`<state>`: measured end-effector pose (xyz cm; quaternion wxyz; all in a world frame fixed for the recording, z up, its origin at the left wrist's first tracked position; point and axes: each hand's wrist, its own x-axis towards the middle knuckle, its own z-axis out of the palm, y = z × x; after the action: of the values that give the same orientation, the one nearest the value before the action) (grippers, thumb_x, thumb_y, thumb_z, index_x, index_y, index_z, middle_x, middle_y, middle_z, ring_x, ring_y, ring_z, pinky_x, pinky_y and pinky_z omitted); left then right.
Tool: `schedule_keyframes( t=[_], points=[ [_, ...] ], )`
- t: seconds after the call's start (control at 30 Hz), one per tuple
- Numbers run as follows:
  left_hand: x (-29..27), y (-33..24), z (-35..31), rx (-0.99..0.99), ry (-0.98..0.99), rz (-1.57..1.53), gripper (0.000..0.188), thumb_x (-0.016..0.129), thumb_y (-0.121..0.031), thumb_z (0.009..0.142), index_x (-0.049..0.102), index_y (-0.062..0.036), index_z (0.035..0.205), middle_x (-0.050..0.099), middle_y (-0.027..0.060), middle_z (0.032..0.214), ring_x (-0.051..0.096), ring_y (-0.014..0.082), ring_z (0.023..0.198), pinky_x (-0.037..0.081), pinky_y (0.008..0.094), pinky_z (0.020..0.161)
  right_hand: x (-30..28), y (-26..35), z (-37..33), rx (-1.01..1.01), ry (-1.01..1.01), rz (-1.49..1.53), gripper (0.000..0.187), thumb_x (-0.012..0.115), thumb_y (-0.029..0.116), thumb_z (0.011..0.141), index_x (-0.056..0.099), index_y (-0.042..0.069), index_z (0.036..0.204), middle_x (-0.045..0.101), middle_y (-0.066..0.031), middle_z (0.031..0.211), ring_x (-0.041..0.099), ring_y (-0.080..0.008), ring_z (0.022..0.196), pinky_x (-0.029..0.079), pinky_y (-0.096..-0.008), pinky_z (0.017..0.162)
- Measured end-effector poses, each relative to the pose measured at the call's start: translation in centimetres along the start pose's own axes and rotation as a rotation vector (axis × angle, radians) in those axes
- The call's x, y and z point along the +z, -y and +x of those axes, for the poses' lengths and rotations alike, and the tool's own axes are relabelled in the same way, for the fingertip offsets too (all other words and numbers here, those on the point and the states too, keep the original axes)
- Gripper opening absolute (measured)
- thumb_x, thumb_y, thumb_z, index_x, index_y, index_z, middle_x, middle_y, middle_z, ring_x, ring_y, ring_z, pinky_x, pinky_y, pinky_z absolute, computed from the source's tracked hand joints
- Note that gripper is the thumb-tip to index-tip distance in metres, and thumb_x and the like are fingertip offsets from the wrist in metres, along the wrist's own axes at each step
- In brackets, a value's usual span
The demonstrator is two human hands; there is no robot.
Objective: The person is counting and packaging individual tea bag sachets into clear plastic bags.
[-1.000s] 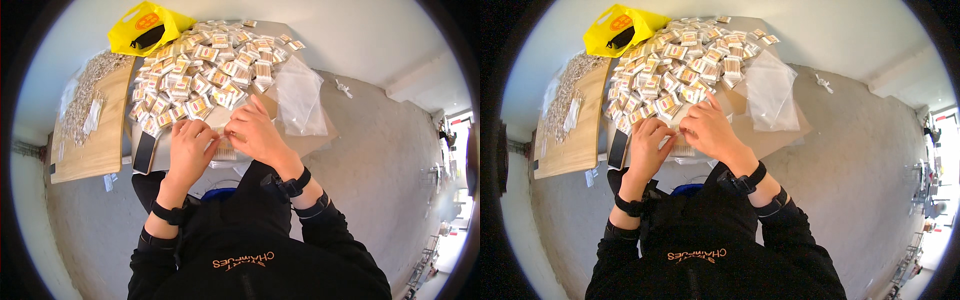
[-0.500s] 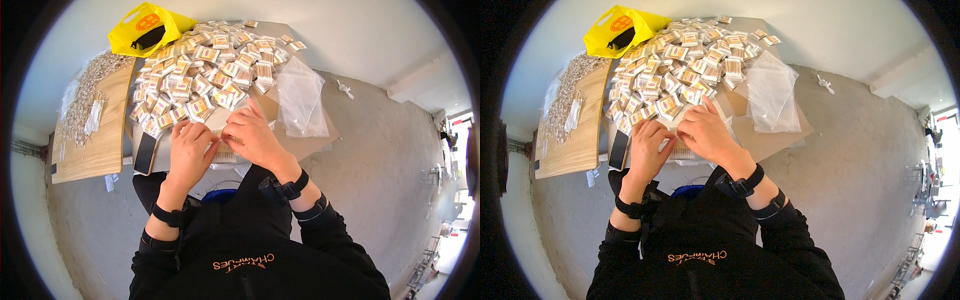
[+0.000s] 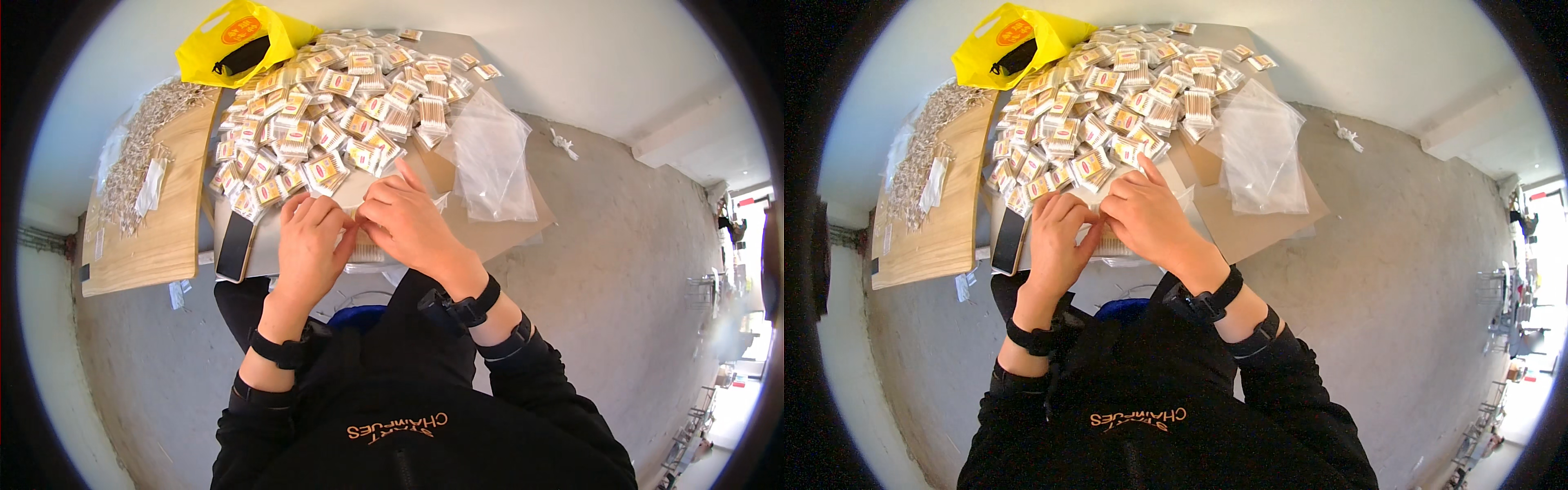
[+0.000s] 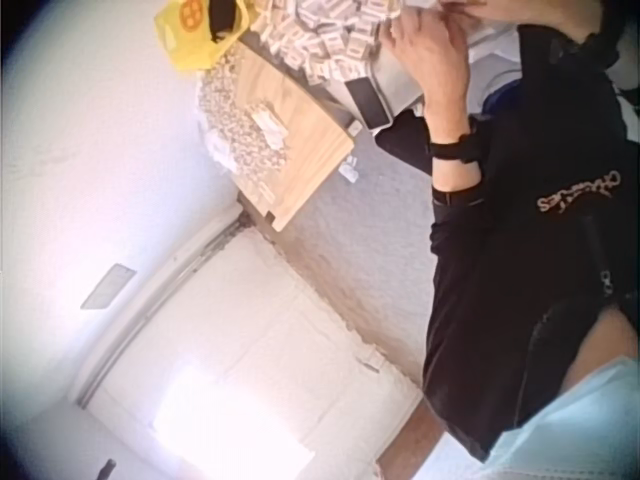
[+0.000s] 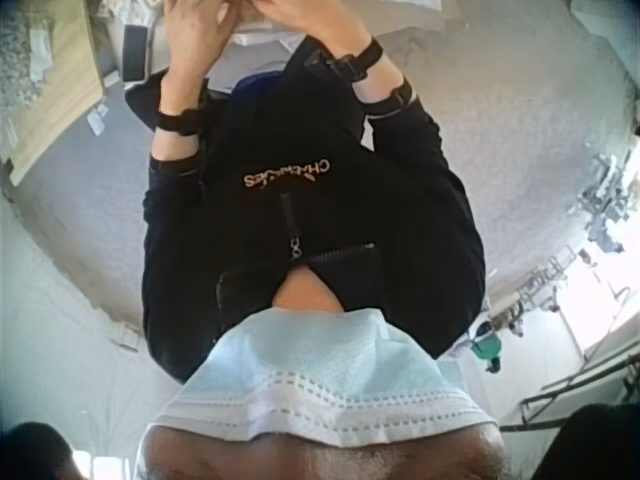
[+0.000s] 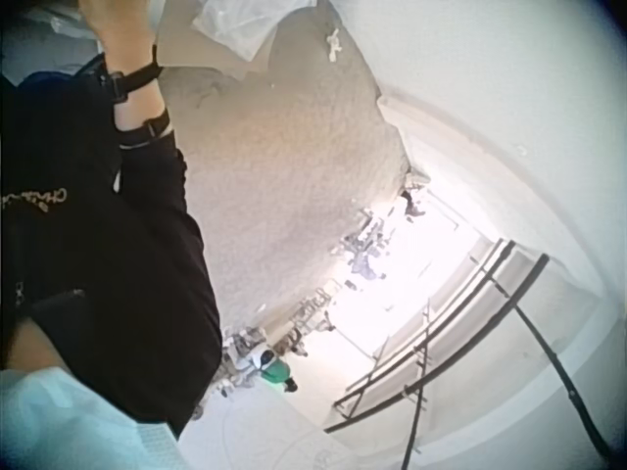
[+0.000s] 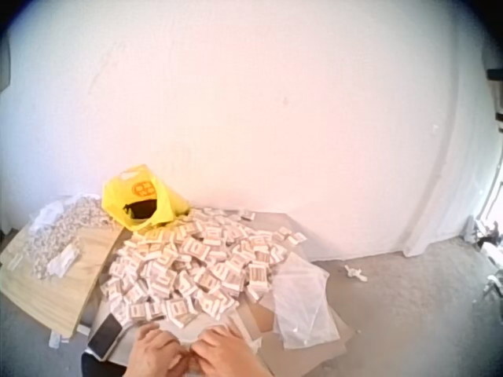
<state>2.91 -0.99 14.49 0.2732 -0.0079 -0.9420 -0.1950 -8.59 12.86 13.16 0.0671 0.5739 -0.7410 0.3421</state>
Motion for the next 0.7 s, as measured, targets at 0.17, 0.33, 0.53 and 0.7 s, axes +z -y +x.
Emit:
schedule_keyframes(
  t=[0.17, 0.33, 0.53, 0.7],
  points=[
    [-1.4, 0.8, -0.8, 0.006, 0.078, 0.056, 0.014, 0.073, -0.011, 0.073, 0.060, -0.0072, 0.074, 0.054, 0.0051, 0.077, 0.055, 0.0258, 0.079, 0.039, 0.0425, 0.091, -1.6, 0.0, -0.3, -0.034, 0.089, -0.001, 0.004, 0.067, 0.012, 0.079, 0.063, 0.012, 0.081, 0.054, -0.0010, 0.081, 0.054, -0.0205, 0.094, 0.026, -0.0495, 0.112],
    [-2.3, 1.4, -1.5, 0.043, 0.106, 0.087, 0.014, 0.073, -0.010, 0.073, 0.060, -0.0074, 0.076, 0.055, 0.0048, 0.077, 0.055, 0.0252, 0.078, 0.038, 0.0428, 0.091, -1.7, -0.6, -0.6, -0.065, 0.094, 0.041, 0.005, 0.067, 0.015, 0.079, 0.066, 0.014, 0.084, 0.054, -0.0002, 0.081, 0.052, -0.0210, 0.094, 0.024, -0.0494, 0.113],
    [-3.7, 2.2, -2.7, 0.006, 0.107, 0.112, 0.014, 0.073, -0.008, 0.073, 0.059, -0.0067, 0.077, 0.055, 0.0053, 0.079, 0.056, 0.0259, 0.080, 0.039, 0.0430, 0.090, -1.4, -0.8, -0.5, -0.048, 0.086, 0.046, 0.005, 0.067, 0.017, 0.079, 0.066, 0.014, 0.084, 0.055, -0.0013, 0.082, 0.052, -0.0221, 0.095, 0.024, -0.0491, 0.113],
    [-4.7, 2.3, -3.7, 0.000, 0.070, 0.158, 0.012, 0.070, -0.005, 0.073, 0.059, -0.0062, 0.077, 0.054, 0.0084, 0.079, 0.055, 0.0288, 0.083, 0.040, 0.0421, 0.087, -1.2, -0.8, -0.5, -0.060, 0.059, 0.031, 0.004, 0.066, 0.018, 0.079, 0.067, 0.015, 0.081, 0.056, -0.0002, 0.080, 0.054, -0.0212, 0.092, 0.026, -0.0468, 0.111]
  ],
)
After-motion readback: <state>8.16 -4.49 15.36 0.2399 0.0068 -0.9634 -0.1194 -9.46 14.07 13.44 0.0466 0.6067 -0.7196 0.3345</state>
